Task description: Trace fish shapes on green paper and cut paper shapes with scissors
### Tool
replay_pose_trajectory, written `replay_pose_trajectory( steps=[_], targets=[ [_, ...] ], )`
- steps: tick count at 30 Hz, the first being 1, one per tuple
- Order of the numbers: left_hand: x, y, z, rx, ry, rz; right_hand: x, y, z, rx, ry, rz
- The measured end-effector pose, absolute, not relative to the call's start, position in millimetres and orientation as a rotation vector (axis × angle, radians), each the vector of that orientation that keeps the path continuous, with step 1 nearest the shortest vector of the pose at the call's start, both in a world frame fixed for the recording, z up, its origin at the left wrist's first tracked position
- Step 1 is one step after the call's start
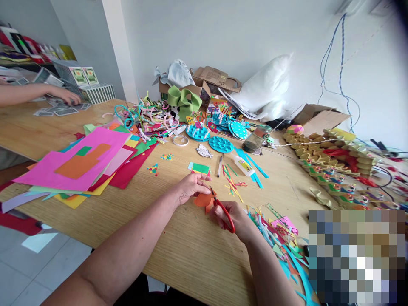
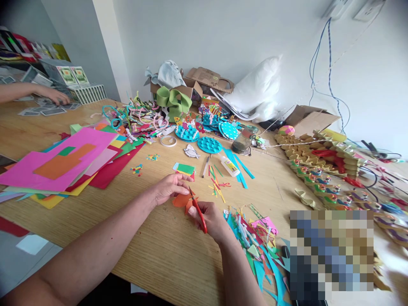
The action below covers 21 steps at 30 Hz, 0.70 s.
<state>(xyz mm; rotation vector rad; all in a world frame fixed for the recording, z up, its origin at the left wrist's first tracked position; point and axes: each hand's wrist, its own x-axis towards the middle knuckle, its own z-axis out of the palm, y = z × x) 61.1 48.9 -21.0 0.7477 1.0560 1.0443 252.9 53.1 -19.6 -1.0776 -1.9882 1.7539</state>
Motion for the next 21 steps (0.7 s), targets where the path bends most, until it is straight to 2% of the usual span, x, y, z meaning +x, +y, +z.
replay_pose_trajectory(
  steps=[21],
  targets=[
    [60.8, 51.7, -30.6, 0.763, 0.953, 1.111, 251.9, 51.0, -14.5, -1.124, -1.975, 1.744]
  ],
)
